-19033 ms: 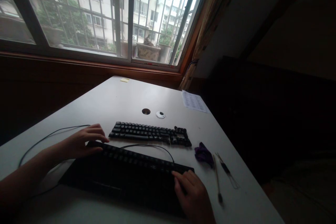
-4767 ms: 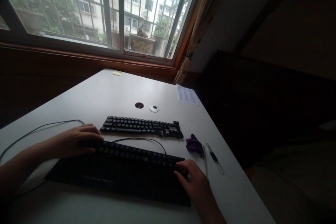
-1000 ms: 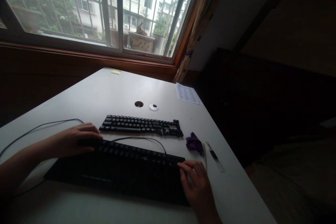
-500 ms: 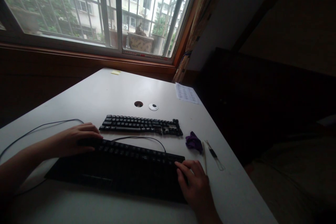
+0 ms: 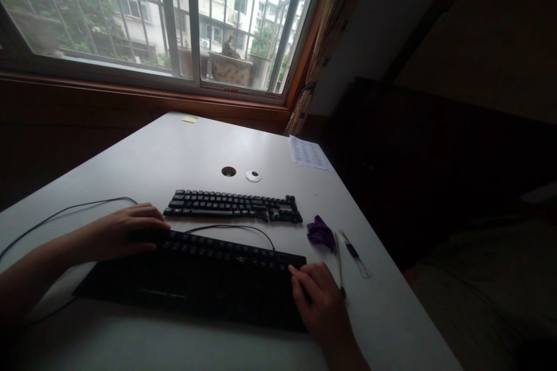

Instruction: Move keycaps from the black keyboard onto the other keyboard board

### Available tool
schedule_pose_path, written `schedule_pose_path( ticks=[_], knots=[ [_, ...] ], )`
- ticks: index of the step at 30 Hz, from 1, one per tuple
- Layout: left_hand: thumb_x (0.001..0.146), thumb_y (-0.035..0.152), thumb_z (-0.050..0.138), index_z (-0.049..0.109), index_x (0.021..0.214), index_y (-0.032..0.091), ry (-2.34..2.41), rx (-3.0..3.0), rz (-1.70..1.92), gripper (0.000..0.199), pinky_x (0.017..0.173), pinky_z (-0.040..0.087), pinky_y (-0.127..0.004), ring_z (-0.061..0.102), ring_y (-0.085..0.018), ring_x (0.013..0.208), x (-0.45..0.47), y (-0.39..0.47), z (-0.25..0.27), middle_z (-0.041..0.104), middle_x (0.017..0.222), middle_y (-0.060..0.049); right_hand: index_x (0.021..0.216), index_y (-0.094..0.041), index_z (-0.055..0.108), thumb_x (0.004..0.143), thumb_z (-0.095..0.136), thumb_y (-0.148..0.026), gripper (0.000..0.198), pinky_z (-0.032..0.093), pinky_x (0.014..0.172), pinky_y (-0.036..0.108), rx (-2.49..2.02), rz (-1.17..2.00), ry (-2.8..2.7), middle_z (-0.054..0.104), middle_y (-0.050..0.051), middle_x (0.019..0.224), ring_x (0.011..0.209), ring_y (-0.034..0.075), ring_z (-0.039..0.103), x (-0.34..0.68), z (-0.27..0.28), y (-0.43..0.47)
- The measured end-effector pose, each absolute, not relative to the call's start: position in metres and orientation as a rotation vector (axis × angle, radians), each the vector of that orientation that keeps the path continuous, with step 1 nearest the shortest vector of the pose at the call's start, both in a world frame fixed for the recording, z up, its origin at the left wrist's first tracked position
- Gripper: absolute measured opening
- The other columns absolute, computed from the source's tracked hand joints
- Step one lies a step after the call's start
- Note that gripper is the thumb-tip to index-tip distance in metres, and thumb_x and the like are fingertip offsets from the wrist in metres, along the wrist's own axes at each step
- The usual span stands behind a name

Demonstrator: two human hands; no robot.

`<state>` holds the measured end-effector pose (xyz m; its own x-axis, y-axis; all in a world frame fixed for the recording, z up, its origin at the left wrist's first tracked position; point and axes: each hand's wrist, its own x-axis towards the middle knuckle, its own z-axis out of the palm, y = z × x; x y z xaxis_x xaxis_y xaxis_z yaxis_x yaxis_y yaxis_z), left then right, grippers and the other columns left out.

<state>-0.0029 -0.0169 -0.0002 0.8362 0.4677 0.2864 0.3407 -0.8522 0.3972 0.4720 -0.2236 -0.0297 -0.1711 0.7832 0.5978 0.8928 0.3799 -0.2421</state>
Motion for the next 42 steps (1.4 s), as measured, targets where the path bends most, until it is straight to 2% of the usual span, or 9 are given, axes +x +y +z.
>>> schedule_pose_path(
  ticks=[18,25,28,32,34,42],
  knots=[
    [0.097,0.033,0.07,0.07,0.128,0.028,0.621,2.684,0.491,0.031,0.09,0.06,-0.033,0.069,-0.024,0.103,-0.005,-0.016,-0.002,0.071,0.117,-0.009,0.104,-0.025,0.07,0.1,0.058,-0.014,0.017,0.055,0.073,0.036,-1.431,-0.18,-2.028,0.065,0.003,0.084,0.078,0.02,0.062,0.468,-0.025,-0.22],
    [0.097,0.033,0.07,0.07,0.129,0.027,0.595,2.698,0.504,0.032,0.089,0.06,-0.033,0.069,-0.024,0.104,-0.004,-0.015,-0.004,0.071,0.117,-0.009,0.084,-0.023,0.061,0.102,0.058,-0.015,0.02,0.051,0.073,0.035,-1.473,-0.161,-2.04,0.059,0.002,0.082,0.078,0.018,0.058,0.466,-0.029,-0.221],
    [0.098,0.033,0.069,0.07,0.128,0.027,0.597,2.712,0.502,0.031,0.089,0.06,-0.033,0.069,-0.024,0.104,-0.005,-0.014,-0.005,0.071,0.116,-0.01,0.09,-0.023,0.063,0.104,0.055,-0.015,0.018,0.051,0.075,0.035,-1.496,-0.161,-2.037,0.06,0.003,0.083,0.08,0.019,0.058,0.467,-0.033,-0.222],
    [0.098,0.034,0.069,0.07,0.13,0.028,0.623,2.707,0.47,0.033,0.091,0.06,-0.034,0.068,-0.025,0.106,-0.005,-0.013,-0.006,0.071,0.118,-0.009,0.113,-0.022,0.065,0.105,0.052,-0.015,0.017,0.053,0.079,0.036,-1.465,-0.211,-2.008,0.065,0.004,0.09,0.085,0.02,0.061,0.472,-0.036,-0.224],
    [0.097,0.035,0.07,0.07,0.129,0.029,0.632,2.701,0.464,0.033,0.091,0.059,-0.034,0.069,-0.025,0.106,-0.006,-0.012,-0.006,0.071,0.118,-0.009,0.119,-0.022,0.064,0.104,0.052,-0.015,0.02,0.053,0.081,0.037,-1.474,-0.245,-1.964,0.067,0.005,0.094,0.088,0.021,0.063,0.474,-0.037,-0.224],
    [0.097,0.035,0.07,0.07,0.129,0.029,0.653,2.691,0.451,0.033,0.092,0.059,-0.034,0.068,-0.024,0.107,-0.006,-0.014,-0.006,0.07,0.12,-0.008,0.11,-0.023,0.068,0.101,0.057,-0.013,0.017,0.052,0.079,0.037,-1.464,-0.246,-1.98,0.064,0.004,0.089,0.085,0.02,0.06,0.475,-0.038,-0.225]
  ],
)
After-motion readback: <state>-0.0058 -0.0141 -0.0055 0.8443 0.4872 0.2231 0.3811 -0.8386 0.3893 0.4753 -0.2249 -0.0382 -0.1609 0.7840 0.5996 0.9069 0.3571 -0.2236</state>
